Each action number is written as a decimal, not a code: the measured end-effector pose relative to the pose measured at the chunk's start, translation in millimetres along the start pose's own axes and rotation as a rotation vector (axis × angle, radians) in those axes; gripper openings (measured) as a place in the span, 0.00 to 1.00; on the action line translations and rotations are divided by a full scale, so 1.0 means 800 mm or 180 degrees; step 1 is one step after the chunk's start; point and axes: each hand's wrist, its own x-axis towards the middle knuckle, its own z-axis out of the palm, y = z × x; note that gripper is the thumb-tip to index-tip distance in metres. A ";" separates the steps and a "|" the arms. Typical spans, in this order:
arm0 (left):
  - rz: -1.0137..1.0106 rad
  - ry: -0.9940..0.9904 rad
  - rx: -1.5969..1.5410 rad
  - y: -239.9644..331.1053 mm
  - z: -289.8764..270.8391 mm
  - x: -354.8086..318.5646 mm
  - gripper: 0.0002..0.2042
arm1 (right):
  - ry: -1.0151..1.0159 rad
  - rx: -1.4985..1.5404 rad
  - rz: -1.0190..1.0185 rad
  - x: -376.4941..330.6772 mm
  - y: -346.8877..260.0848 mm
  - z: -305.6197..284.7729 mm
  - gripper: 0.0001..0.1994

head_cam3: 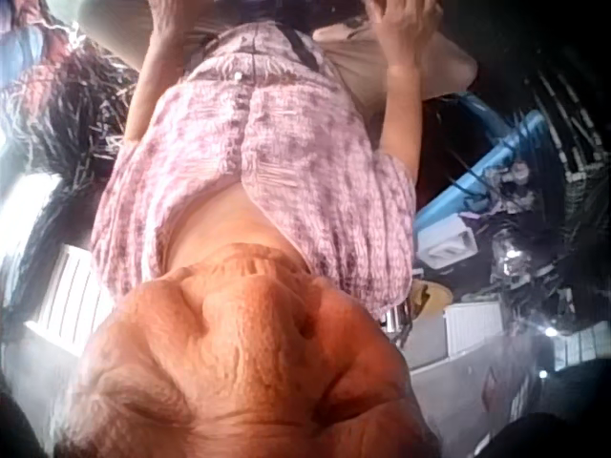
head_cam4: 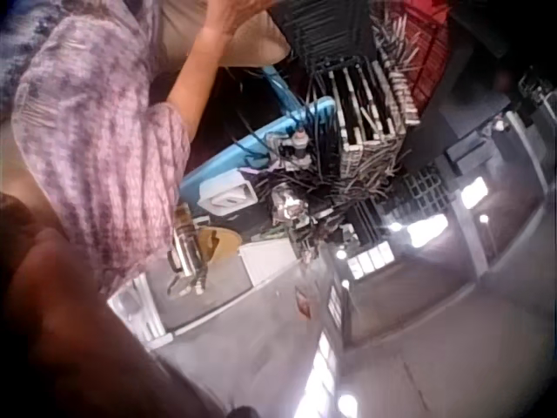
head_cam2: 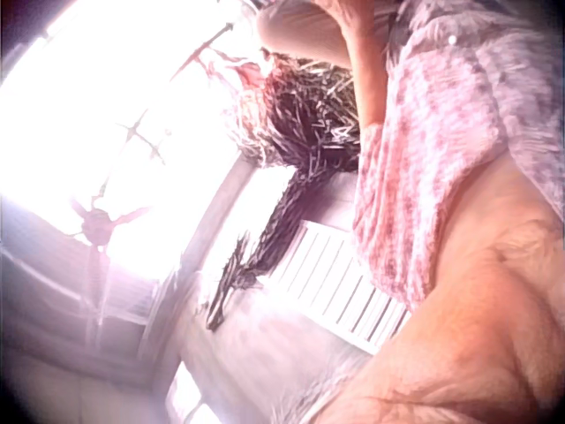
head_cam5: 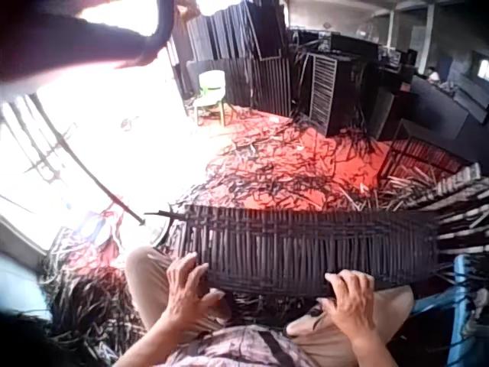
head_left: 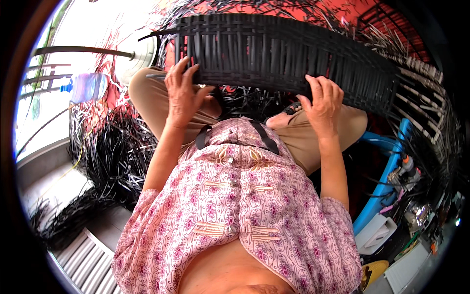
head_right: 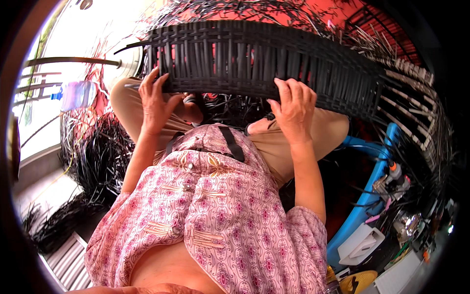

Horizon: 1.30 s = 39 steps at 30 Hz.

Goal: The person sits on the floor and weaves a black plastic basket by hand. They interlace thin black plastic strips through the vertical ribs of the basket frame, occasionally adjusting the basket's position and pulling the strips tight to secure the weave.

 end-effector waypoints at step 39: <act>0.1063 -0.0514 -0.0336 0.099 0.057 0.014 0.22 | -0.0210 -0.0750 0.1367 -0.070 0.133 -0.076 0.39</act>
